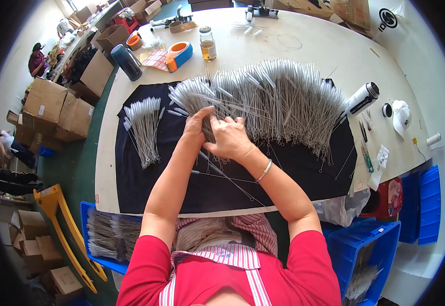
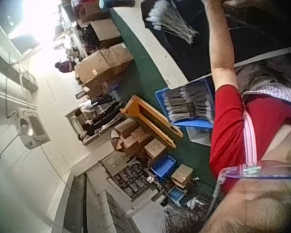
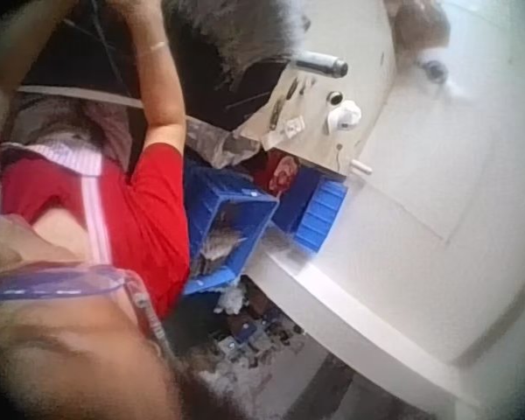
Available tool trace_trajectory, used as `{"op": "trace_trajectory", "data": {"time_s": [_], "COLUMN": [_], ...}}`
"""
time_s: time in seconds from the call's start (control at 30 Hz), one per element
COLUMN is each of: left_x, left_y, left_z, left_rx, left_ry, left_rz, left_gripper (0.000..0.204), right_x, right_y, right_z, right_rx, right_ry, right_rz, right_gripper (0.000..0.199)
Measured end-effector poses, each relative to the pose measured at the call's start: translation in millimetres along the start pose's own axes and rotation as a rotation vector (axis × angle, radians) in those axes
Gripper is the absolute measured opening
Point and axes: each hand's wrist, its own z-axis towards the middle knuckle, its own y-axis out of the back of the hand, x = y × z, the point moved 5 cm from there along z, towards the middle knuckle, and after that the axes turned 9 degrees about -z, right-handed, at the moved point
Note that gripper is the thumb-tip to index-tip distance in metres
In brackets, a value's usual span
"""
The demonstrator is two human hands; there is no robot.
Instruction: The person repeatedly picks up bundles of wire brushes from a blue bin, separates them into smaller groups, and places them on a black mat on the table. They occasionally use a ruler to measure the brushes and transfer sorted bundles between the bin and the mat.
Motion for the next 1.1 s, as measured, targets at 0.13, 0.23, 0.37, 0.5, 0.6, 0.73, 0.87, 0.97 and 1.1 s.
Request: {"op": "trace_trajectory", "data": {"time_s": [0.13,0.23,0.37,0.5,0.6,0.73,0.87,0.97,1.1], "left_x": [-7.9,-5.7,-8.8,-10.0,-15.4,-37.6,-62.0,-91.9,-116.6], "left_y": [15.4,16.1,24.6,15.4,7.6,-13.4,-20.9,-18.0,-27.6], "left_z": [-2.9,-3.8,-6.7,-8.9,-8.7,-26.9,-39.5,-57.2,-88.1], "left_rx": [-0.039,0.017,0.157,0.194,0.132,0.097,0.113,0.195,0.294], "left_ry": [-0.13,-0.182,-0.184,-0.247,-0.293,-0.529,-0.626,-0.629,-0.695], "left_rz": [-0.026,-0.088,-0.192,-0.263,-0.275,-0.205,-0.147,-0.18,-0.033], "left_gripper": [0.022,0.024,0.031,0.048,0.054,0.026,0.021,0.02,0.013], "right_x": [-27.3,-63.0,-66.3,-36.8,-27.3,-37.3,-62.5,-53.7,-73.6], "right_y": [-3.8,-43.5,-37.1,-40.4,-45.8,-44.8,-78.3,-84.0,-77.7], "right_z": [22.9,35.3,45.0,50.4,44.7,46.8,42.4,34.9,43.3], "right_rx": [-0.008,-0.258,-0.249,-0.009,0.009,-0.075,-0.117,0.031,-0.126], "right_ry": [-0.067,-0.116,-0.214,-0.08,0.007,-0.074,-0.022,0.08,-0.185], "right_rz": [0.358,0.267,0.057,0.199,0.381,0.839,0.884,0.637,0.931], "right_gripper": [0.042,0.037,0.041,0.046,0.046,0.059,0.067,0.071,0.059]}}
